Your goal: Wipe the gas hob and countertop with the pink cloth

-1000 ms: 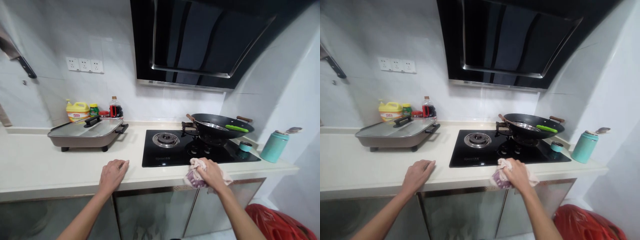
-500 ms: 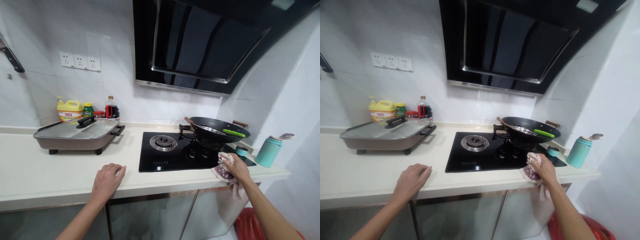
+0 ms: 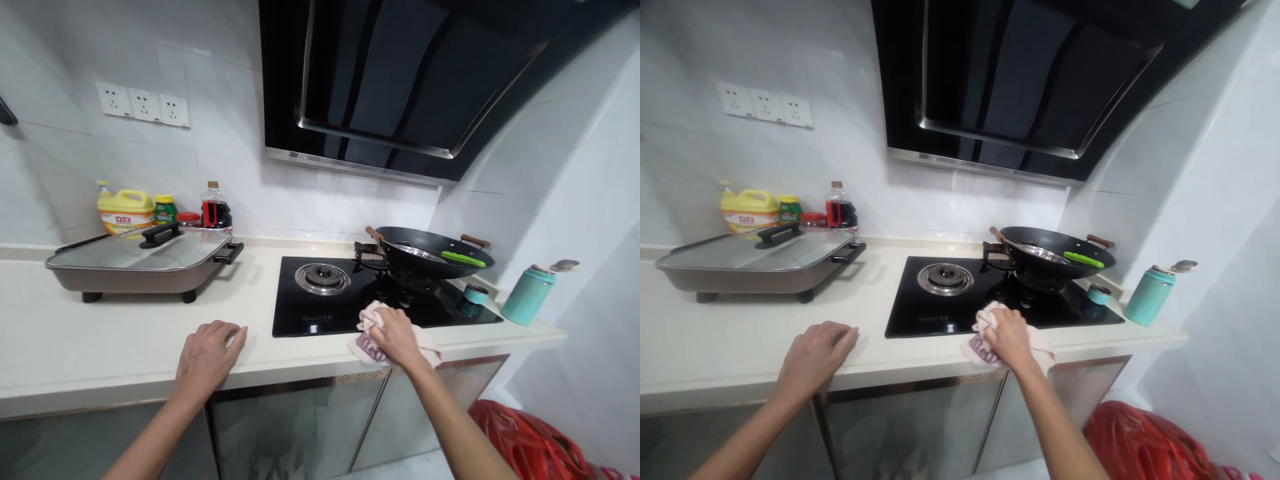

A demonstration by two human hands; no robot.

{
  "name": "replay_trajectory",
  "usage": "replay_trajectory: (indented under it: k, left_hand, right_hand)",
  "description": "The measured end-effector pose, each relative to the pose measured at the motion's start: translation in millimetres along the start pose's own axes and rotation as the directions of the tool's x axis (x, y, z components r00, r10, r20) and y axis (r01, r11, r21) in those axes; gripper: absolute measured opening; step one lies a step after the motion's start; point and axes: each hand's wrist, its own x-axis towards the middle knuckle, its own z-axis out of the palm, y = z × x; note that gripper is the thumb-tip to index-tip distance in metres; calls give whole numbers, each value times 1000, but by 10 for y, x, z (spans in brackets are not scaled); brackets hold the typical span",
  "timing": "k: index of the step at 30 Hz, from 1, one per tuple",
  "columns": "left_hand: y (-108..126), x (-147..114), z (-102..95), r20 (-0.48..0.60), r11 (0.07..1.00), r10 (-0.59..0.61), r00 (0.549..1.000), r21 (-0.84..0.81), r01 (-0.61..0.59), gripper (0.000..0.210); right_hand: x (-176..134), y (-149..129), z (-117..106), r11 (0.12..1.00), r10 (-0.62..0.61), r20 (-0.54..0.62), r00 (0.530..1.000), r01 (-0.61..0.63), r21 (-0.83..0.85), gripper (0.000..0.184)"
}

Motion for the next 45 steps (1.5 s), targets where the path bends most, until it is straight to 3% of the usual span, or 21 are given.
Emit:
replay_trajectory:
  k: [7,12,14,18,20,22,23,28,31,34,37,41,45]
  left_hand:
    - [5,-1,6,-5,1000,-14,1000,27,14,46]
    - [-2,-4,8,-6,998,-10,1000,55,10,48]
    - [-1,-10,10,-14,998,-10,1000,55,11,49]
    - [1,-31,19,-43,998,-19,999,59,22,49]
    - [-4,-46,26,-59,999,-13,998,48,16,47]
    - [-12,-61,32,-70,1000,-9,998,27,11,46]
    - [-17,-67,36,-72,1000,-8,997,17,10,45]
    - [-28,-79,67,-90,1000,-2,996,-9,1,43]
    - [-27,-81,83,-100,1000,9,995,-17,-11,43]
    - [-20,-88,73,-101,999,6,995,-35,-9,42]
    - [-3,-100,39,-90,998,-3,996,-62,-2,42]
    - [24,-112,6,-100,995,-32,994,-95,22,39]
    - [22,-108,3,-133,990,-66,989,-129,49,36]
  right_hand:
    - [183,-1309,104,948,-209,36,977,194,251,26]
    - [55,-1972,164,811,-293,-8,956,253,527,30]
    - [40,-2103,153,704,-240,20,971,160,692,29]
    - [209,-2112,125,291,-96,126,987,-93,952,32]
    - [349,-1953,118,204,-48,147,988,-134,970,43]
    - [463,-1652,100,274,5,173,985,-168,947,49]
    - [499,-1451,81,378,54,189,981,-195,905,50]
    - [455,-314,-161,615,297,137,945,-299,729,40]
    - [390,-4,-294,712,357,50,933,-306,631,49]
    - [409,-172,-235,781,293,15,956,-248,574,54]
    - [479,-652,-4,876,124,147,981,-178,449,64]
    - [513,-1394,264,961,34,323,946,-120,248,75]
    - [380,-2089,288,962,-179,318,931,98,256,60]
